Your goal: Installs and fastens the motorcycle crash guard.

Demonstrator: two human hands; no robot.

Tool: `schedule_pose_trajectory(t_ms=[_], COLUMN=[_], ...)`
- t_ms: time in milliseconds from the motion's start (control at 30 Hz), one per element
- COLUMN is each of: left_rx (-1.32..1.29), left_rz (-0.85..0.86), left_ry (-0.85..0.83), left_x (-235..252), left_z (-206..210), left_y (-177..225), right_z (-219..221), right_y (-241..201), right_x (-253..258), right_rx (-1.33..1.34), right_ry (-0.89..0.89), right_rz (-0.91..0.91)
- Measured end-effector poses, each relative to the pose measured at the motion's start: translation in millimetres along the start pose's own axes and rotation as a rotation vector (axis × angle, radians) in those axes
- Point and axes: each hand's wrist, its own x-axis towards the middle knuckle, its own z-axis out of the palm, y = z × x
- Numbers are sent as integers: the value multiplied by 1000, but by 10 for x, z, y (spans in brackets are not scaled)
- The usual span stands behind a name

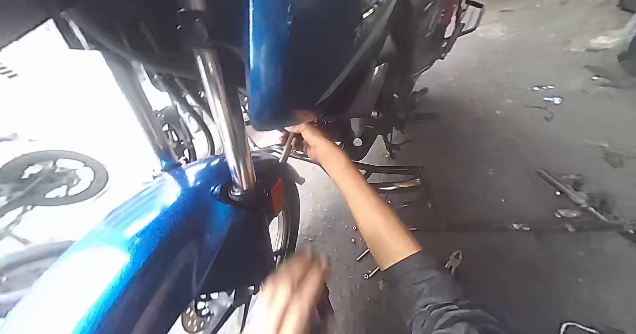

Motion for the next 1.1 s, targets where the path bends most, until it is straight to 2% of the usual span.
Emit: schedule_pose_trajectory(t_ms=[67,100,167,267,367,433,533,633,767,933,1100], left_rx=[234,320,436,570,641,650,609,585,574,526,430], left_rz=[-76,-151,-225,-346,-552,-590,-645,-664,-706,-738,-760], left_ry=[247,294,311,281,246,227,241,269,285,294,267], left_x=[733,1084,1613,1984,2351,2445,2517,2590,2682,2742,2709], left_z=[392,532,739,847,702,662,607,609,595,572,519], left_y=[-250,-365,-513,-684,-922,-972,-938,-978,-1016,-995,-896], right_z=[-9,-16,-35,-77,-62,-90,-164,-270,-331,-468,-374], right_y=[-10,-7,-7,-4,26,18,-104,-149,-172,-217,-202], right_x=[-18,-28,-30,-40,69,84,-65,-178,-294,-223,-195], right_rx=[53,70,-2,-194,-62,-36,-130,-254,-285,-640,-809], right_ry=[-24,-36,-82,-33,-8,-6,44,133,190,302,440], right_rz=[-19,-25,-37,-151,-153,-115,-54,-127,-185,-450,-643])
